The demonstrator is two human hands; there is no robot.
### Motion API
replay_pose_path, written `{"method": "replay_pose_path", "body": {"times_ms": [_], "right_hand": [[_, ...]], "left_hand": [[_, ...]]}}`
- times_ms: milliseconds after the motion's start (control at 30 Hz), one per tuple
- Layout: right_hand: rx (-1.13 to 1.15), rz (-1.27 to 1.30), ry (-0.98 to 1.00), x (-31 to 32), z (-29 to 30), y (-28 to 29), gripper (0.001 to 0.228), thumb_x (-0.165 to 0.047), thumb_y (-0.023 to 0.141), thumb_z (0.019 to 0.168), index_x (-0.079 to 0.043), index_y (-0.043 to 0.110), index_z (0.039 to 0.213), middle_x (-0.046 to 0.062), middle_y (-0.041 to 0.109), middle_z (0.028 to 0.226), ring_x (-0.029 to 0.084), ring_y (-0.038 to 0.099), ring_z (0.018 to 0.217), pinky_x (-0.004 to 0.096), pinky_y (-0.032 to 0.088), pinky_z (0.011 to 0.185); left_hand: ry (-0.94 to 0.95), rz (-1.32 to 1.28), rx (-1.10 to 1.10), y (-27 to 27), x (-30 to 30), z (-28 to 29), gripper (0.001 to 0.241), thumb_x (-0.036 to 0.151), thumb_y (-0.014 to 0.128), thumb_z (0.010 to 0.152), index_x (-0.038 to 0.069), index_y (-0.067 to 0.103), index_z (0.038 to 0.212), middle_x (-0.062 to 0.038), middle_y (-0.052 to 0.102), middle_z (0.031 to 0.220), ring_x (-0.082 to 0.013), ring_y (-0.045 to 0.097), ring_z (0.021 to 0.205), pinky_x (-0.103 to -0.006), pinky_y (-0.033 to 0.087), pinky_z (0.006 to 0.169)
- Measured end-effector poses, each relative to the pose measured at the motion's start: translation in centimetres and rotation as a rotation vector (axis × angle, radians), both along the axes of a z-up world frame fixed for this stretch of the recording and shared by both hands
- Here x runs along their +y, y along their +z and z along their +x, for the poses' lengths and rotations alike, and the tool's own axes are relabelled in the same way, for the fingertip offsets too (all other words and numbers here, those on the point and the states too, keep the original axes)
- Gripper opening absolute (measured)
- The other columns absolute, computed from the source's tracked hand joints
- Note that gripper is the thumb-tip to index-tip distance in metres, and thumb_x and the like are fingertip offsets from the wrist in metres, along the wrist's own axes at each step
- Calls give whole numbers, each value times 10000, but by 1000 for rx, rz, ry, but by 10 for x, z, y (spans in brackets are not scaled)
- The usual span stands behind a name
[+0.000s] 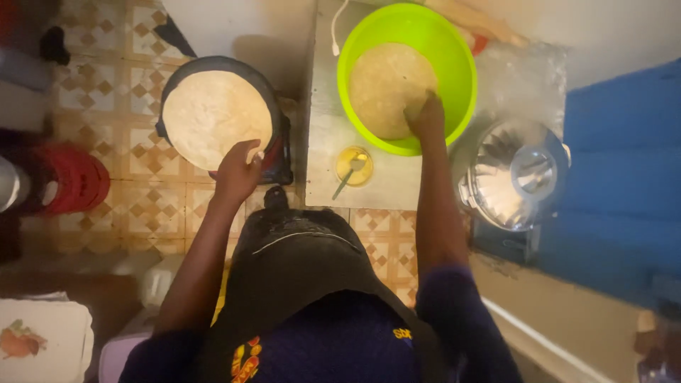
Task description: Rolling out dough and cooking flatbreads on a griddle
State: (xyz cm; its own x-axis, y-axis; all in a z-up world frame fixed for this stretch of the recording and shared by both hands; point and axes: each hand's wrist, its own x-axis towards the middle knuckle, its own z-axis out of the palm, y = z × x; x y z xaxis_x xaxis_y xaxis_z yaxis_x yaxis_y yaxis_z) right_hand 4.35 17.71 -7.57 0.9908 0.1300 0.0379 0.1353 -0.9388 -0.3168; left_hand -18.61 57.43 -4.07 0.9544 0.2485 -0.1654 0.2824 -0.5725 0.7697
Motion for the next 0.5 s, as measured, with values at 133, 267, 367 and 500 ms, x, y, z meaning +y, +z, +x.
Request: {"method": "replay_pose_path", "body": {"times_ms": [133, 267, 367, 500], "right_hand": [[-269, 123, 182, -6, 63, -21, 581, -304, 667, 733, 57, 508, 1160, 273, 572, 1061, 432, 548, 999, 481, 416, 884], [-208, -91, 225, 4, 102, -15, 533, -274, 640, 772, 37, 518, 1187, 235, 582, 1085, 388, 557, 1041, 501, 392, 927], [9, -287, -51, 34, 107, 7, 360, -417, 693, 711, -214, 650, 1005, 47, 637, 897, 262, 644, 868, 402, 529, 716], [-206, -606, 106, 21, 117, -44, 433, -464, 589, 755, -124, 635, 1020, 105, 647, 937, 278, 639, 893, 429, 523, 716]], "left_hand": [[-70, -75, -96, 25, -6, -16, 316, 240, 454, 908, 56, 580, 1132, -144, 583, 1093, -314, 515, 1065, -419, 384, 914], [67, -284, -23, 49, -17, -52, 380, 305, 488, 915, 42, 561, 1179, -227, 561, 1133, -393, 509, 1086, -475, 456, 865], [141, -214, 4, 34, -18, -72, 298, 125, 534, 869, 32, 599, 1145, -215, 582, 1093, -362, 533, 1070, -410, 489, 839], [279, -255, 7, 48, -26, -96, 274, 120, 473, 914, 29, 590, 1144, -191, 569, 1088, -357, 521, 1084, -428, 456, 881]]}}
